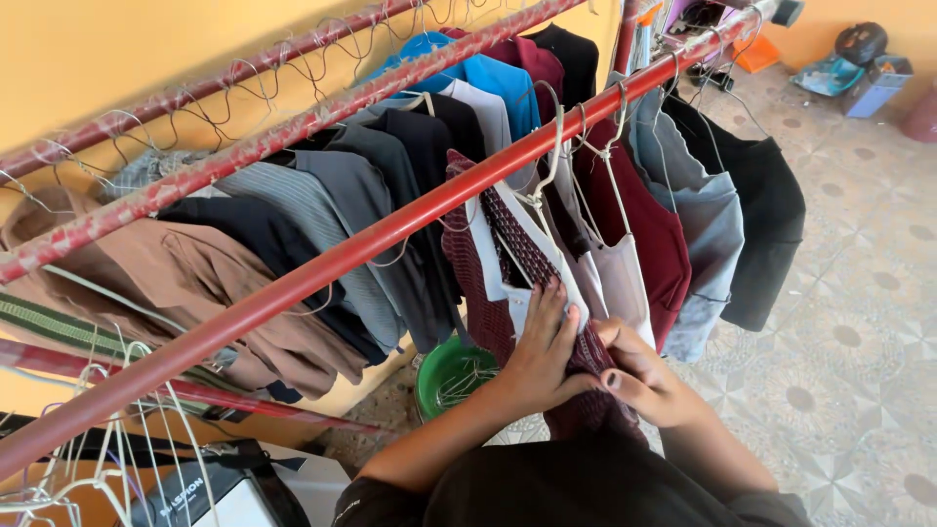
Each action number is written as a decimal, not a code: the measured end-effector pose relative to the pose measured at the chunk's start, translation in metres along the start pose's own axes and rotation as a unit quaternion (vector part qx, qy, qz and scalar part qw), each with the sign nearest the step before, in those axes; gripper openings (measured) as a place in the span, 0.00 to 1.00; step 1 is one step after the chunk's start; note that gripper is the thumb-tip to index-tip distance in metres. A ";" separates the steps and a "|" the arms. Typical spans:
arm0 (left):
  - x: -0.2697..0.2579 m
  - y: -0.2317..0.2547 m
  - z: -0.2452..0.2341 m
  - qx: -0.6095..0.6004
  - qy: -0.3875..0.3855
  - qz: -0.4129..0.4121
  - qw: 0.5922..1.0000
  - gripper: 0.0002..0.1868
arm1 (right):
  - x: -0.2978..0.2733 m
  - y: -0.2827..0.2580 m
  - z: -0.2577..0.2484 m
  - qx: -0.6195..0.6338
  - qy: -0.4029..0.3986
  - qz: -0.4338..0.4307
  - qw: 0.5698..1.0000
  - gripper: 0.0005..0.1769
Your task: The person takes clothes from a wooden chair, places each item on a hanger, and hangs them on a red metal clothing rack. Items handled include a white shirt, a maroon patterned garment, a black top, and a purple top. The person repeats this process for several garments.
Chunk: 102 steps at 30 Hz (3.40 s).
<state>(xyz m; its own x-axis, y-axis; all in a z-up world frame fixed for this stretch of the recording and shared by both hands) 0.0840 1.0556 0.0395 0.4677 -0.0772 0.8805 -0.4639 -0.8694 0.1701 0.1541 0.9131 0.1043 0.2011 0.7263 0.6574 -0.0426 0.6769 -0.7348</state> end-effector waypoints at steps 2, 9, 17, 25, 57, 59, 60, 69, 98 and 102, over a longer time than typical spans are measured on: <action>-0.008 -0.004 -0.005 -0.012 -0.017 -0.018 1.000 0.53 | -0.002 0.014 -0.003 -0.017 0.010 0.012 1.000 0.12; -0.041 -0.013 -0.017 -0.082 -0.130 -0.139 0.978 0.50 | -0.034 0.077 -0.015 -0.039 0.098 0.088 0.991 0.10; -0.050 0.015 -0.060 -0.070 -0.137 -0.177 0.972 0.43 | -0.035 0.064 0.011 -0.434 0.148 -0.015 0.889 0.15; -0.088 0.044 -0.142 0.091 -0.019 -0.153 0.984 0.36 | 0.014 0.092 0.126 -0.389 0.037 -0.255 0.885 0.12; -0.157 0.206 -0.343 0.542 0.044 -0.403 0.736 0.34 | 0.072 0.170 0.334 0.110 -0.183 0.058 0.975 0.14; -0.152 0.208 -0.337 0.541 0.044 -0.412 0.732 0.34 | 0.064 0.169 0.325 0.113 -0.187 0.050 0.975 0.14; -0.150 0.210 -0.334 0.539 0.046 -0.422 0.728 0.33 | 0.058 0.168 0.320 0.115 -0.191 0.044 0.974 0.13; -0.132 0.237 -0.261 0.560 0.103 -0.432 0.700 0.28 | -0.003 0.174 0.277 0.162 -0.283 0.109 0.939 0.13; -0.169 0.545 0.029 0.670 0.129 -0.717 0.143 0.10 | -0.204 0.079 0.255 0.186 -0.905 0.102 0.370 0.15; -0.125 0.617 0.134 0.498 0.265 -0.820 0.099 0.19 | -0.270 0.056 0.250 0.152 -0.916 0.086 0.360 0.13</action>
Point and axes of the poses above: each hand's wrist, its own x-axis towards the middle knuckle, its own z-axis out of the palm, y = z × x, the point moved 2 cm from there along x, towards the middle knuckle, and after that the axes turned 9 degrees about x, right-handed, at the moved point
